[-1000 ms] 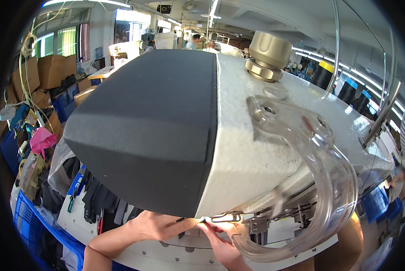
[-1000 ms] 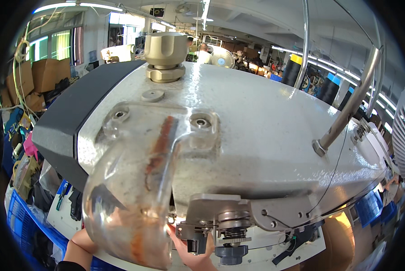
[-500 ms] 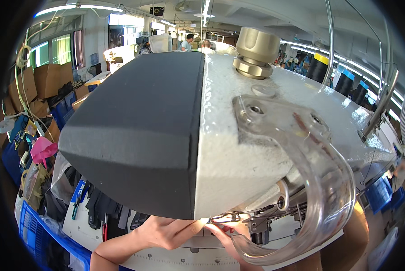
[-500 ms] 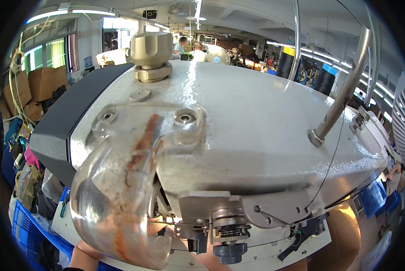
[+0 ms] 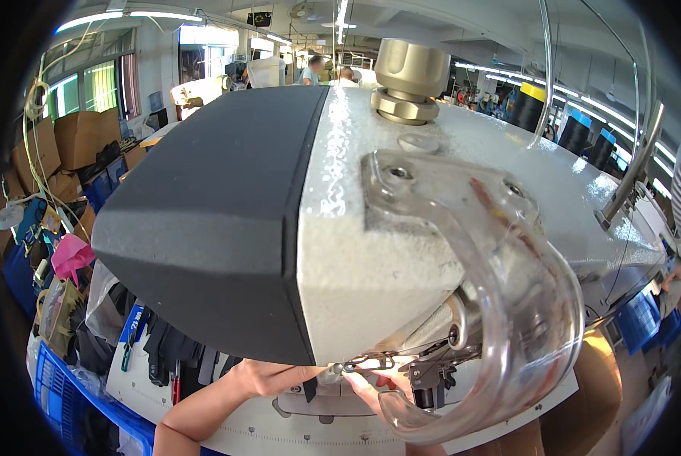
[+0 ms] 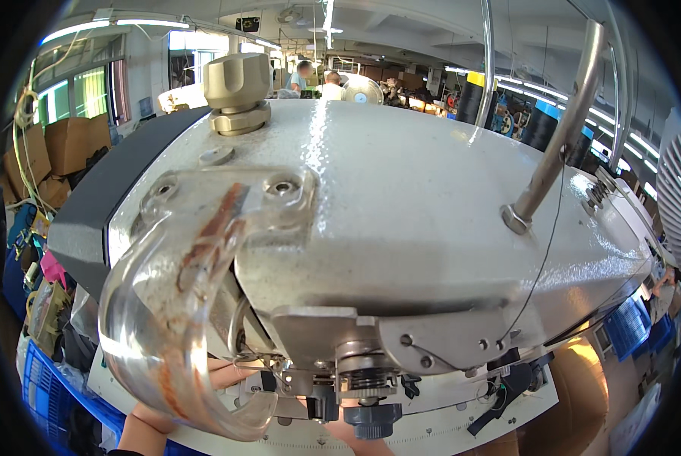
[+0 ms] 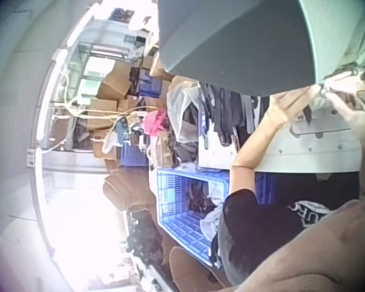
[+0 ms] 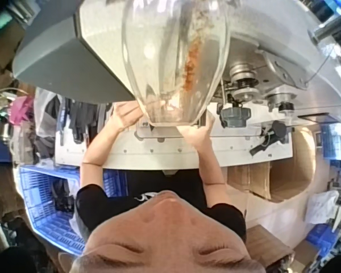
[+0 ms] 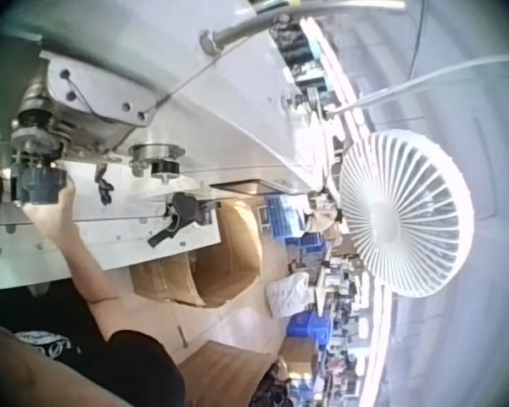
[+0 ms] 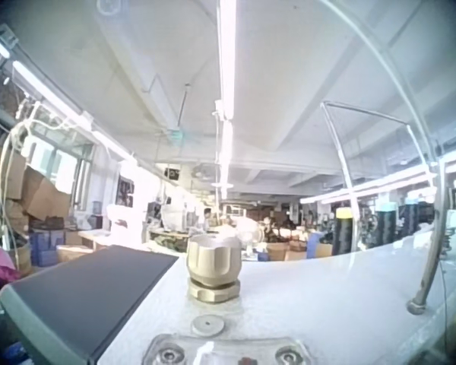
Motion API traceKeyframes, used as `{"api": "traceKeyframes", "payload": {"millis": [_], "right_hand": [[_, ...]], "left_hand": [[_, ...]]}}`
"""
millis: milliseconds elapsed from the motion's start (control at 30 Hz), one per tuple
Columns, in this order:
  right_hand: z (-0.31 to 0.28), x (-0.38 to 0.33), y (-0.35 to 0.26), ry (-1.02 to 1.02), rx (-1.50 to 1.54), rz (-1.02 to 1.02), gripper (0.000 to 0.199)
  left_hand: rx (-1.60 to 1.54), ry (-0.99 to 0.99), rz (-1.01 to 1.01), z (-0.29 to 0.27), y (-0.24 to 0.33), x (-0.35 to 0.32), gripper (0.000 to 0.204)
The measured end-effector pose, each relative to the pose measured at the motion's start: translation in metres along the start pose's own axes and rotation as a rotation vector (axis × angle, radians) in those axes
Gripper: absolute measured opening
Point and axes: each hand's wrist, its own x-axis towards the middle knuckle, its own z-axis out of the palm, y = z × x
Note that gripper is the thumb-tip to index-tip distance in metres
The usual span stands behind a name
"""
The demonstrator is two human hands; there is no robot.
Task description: The person sews fabric pieces using a sewing machine, then trims excess threads from the sewn pieces using thread snip scissors.
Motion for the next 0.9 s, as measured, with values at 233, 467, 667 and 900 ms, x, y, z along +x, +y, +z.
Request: {"api": "traceKeyframes", "payload": {"millis": [233,467,667,900], "right_hand": [[0.001,0.004,0.004,0.05,-0.202,-0.295,0.02],[-0.012,-0.011,0.031,-0.192,-0.918,-0.505,0.032],[-0.009,-0.013,0.038,-0.202,-0.146,-0.196,0.035],[-0.005,-0.002,0.046,0.022,-1.004,-0.657,0.024]], "left_hand": [[0.088,0.052,0.037,0.012,-0.003,-0.002,0.03],[0.214,0.126,0.15,0.019,-0.006,-0.006,0.03],[0.084,0.065,0.049,0.023,-0.009,-0.012,0.03],[0.057,0.14,0.029,0.031,-0.016,-0.017,0.023]]}}
